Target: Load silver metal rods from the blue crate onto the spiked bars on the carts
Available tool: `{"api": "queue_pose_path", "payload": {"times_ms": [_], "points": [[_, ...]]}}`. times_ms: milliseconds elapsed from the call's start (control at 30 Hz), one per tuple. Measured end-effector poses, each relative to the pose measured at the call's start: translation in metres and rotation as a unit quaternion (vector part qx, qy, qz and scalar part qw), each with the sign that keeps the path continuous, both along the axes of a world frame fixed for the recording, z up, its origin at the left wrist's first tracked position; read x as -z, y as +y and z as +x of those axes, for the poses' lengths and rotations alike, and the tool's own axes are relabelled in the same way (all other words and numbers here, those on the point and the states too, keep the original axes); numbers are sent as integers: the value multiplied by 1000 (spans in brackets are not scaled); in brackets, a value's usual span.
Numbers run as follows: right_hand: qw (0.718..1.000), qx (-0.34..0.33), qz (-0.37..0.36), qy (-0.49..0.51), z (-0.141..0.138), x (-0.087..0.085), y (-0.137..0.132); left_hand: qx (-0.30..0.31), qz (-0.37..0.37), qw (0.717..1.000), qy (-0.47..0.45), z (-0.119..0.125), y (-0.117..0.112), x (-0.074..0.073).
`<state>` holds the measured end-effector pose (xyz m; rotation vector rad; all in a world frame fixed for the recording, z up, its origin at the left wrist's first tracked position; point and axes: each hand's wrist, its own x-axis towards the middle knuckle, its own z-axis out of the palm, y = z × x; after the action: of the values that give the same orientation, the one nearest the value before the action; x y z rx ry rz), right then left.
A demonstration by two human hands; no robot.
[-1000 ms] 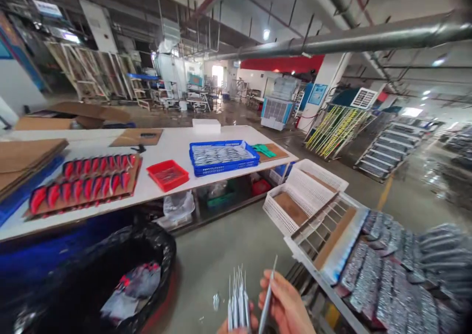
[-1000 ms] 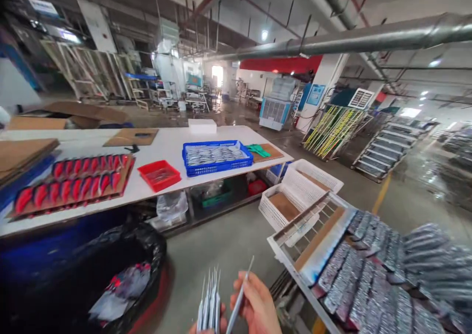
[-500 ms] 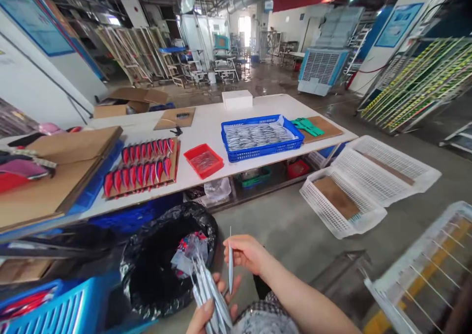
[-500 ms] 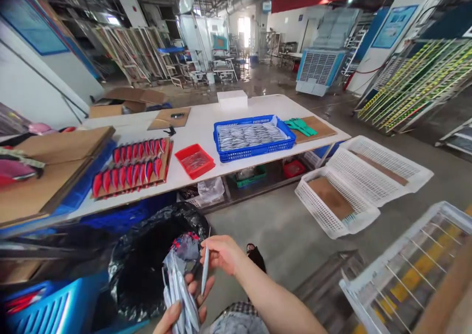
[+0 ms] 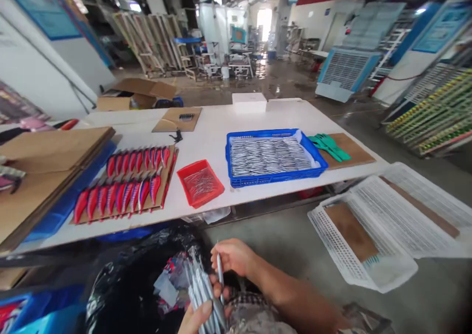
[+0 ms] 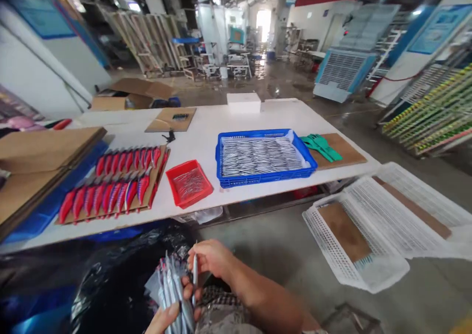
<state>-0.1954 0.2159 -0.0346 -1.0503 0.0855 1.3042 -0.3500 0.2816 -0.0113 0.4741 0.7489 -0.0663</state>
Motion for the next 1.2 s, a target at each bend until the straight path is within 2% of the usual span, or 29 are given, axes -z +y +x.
{"api": "queue_pose_path", "payload": {"times_ms": [133,267,400,500,600,733,833,1033,1200], "points": [[998,43,18,-45,57,2,32,-48,7,998,-43,60,17,-3],[997,44,-20,-67,126,2,82,-60,-9,995,-74,118,58,-4],[992,21,-71,-104,202,-1,139,-35,-33,994,-96,167,99,-2],[973,-13,-107,-205,239,-3,173,-39,-23,996,-81,197,127,4],[942,-24,-106,-316,248,-7,192,-72,23,996,-42,220,151,13],[968,-103,-15,-228,237,-14,203,-109,67,991,-27,238,170,22],[971,-108,4,-214,233,-15,212,-115,83,990,-25,246,173,22],[977,-100,-27,-187,246,-6,231,-149,83,985,8,261,170,14],[983,-126,-8,-130,264,-14,239,-188,72,979,19,272,169,14]]}}
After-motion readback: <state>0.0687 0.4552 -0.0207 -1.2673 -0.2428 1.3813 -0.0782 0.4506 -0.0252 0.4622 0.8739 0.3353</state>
